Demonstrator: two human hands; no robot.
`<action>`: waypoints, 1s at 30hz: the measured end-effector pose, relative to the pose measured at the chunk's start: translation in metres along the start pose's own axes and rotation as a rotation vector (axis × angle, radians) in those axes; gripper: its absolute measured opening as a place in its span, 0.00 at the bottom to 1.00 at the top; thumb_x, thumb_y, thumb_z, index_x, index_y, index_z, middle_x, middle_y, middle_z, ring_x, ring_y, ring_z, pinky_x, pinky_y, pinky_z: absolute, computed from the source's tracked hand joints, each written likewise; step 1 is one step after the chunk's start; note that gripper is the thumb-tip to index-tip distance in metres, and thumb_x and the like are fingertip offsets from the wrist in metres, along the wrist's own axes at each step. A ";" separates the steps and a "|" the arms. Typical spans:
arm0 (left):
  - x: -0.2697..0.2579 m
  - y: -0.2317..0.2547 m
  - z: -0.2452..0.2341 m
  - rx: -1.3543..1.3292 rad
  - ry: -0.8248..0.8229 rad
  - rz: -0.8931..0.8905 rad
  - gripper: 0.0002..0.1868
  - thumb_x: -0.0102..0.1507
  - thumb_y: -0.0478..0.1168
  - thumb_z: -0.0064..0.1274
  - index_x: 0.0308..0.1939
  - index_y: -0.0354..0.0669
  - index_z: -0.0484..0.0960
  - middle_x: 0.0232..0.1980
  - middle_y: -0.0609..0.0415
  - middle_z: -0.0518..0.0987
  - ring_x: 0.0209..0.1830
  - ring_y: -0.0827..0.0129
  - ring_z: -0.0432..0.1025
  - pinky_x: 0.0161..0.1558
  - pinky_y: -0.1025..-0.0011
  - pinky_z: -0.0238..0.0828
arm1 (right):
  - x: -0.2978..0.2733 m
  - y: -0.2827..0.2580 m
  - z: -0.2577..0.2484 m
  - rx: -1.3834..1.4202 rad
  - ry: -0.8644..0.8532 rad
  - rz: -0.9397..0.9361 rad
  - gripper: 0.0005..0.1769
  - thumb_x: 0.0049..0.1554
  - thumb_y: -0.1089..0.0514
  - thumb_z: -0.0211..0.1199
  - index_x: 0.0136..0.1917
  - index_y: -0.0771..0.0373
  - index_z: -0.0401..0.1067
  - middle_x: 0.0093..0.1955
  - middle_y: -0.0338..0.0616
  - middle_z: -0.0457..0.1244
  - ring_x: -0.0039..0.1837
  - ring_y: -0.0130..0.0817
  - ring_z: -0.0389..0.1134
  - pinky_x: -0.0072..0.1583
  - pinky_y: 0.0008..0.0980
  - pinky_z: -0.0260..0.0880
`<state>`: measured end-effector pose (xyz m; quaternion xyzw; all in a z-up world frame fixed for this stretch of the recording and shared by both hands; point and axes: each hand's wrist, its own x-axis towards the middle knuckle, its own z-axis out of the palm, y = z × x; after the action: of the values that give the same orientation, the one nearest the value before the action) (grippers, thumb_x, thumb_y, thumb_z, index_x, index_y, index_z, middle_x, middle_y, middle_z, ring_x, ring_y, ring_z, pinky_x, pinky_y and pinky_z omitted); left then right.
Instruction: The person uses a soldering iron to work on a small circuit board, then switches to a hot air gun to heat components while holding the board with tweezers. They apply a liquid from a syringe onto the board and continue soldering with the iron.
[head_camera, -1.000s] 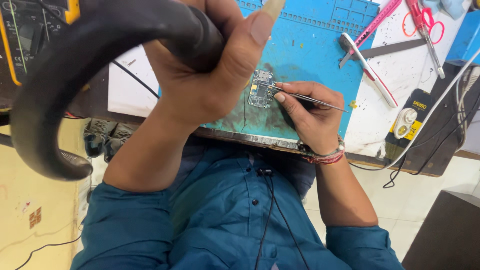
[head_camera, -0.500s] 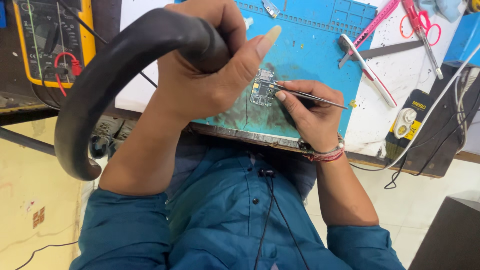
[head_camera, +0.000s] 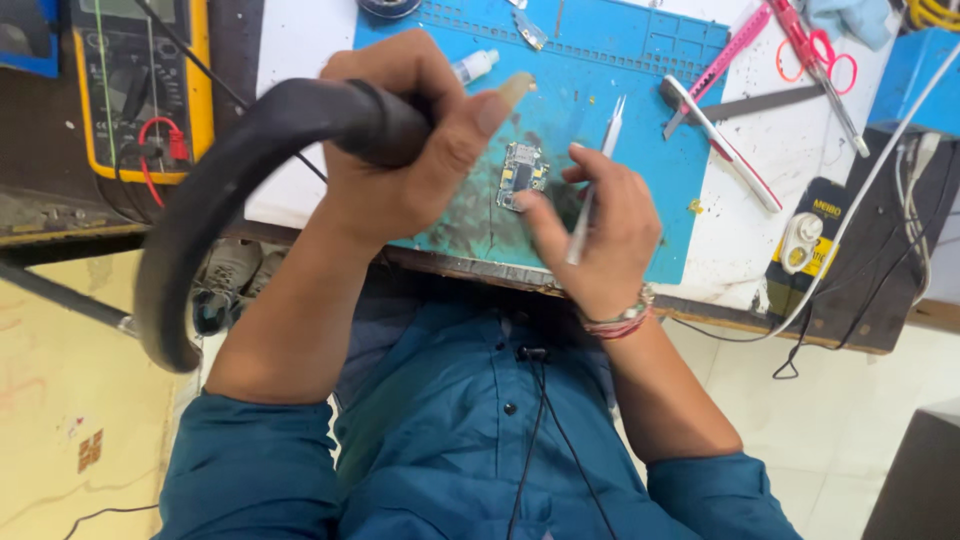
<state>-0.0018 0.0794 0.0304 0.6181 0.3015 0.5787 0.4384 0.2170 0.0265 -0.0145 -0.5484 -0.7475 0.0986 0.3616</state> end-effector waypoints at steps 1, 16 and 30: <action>-0.003 0.000 0.000 -0.059 0.017 -0.037 0.18 0.75 0.35 0.60 0.33 0.38 0.72 0.26 0.57 0.74 0.23 0.82 0.67 0.27 0.82 0.63 | -0.003 -0.006 0.000 -0.022 -0.038 -0.001 0.35 0.53 0.45 0.79 0.63 0.68 0.68 0.48 0.47 0.66 0.49 0.46 0.67 0.51 0.40 0.67; 0.043 -0.053 -0.003 -0.314 -0.009 -0.124 0.11 0.78 0.35 0.56 0.42 0.32 0.83 0.29 0.51 0.79 0.27 0.69 0.77 0.36 0.69 0.79 | 0.023 0.009 0.006 0.038 -0.222 -0.070 0.34 0.54 0.60 0.73 0.70 0.65 0.64 0.59 0.47 0.67 0.56 0.46 0.66 0.62 0.42 0.66; 0.031 -0.072 -0.007 -0.386 -0.069 -0.120 0.13 0.80 0.36 0.53 0.41 0.34 0.81 0.31 0.50 0.79 0.29 0.69 0.78 0.39 0.69 0.82 | -0.025 0.021 0.002 0.653 -0.001 0.346 0.22 0.73 0.56 0.54 0.75 0.68 0.59 0.57 0.50 0.70 0.54 0.30 0.71 0.58 0.29 0.72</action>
<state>0.0056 0.1390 -0.0201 0.5232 0.2061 0.5771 0.5923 0.2346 0.0126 -0.0379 -0.5223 -0.5729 0.3920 0.4954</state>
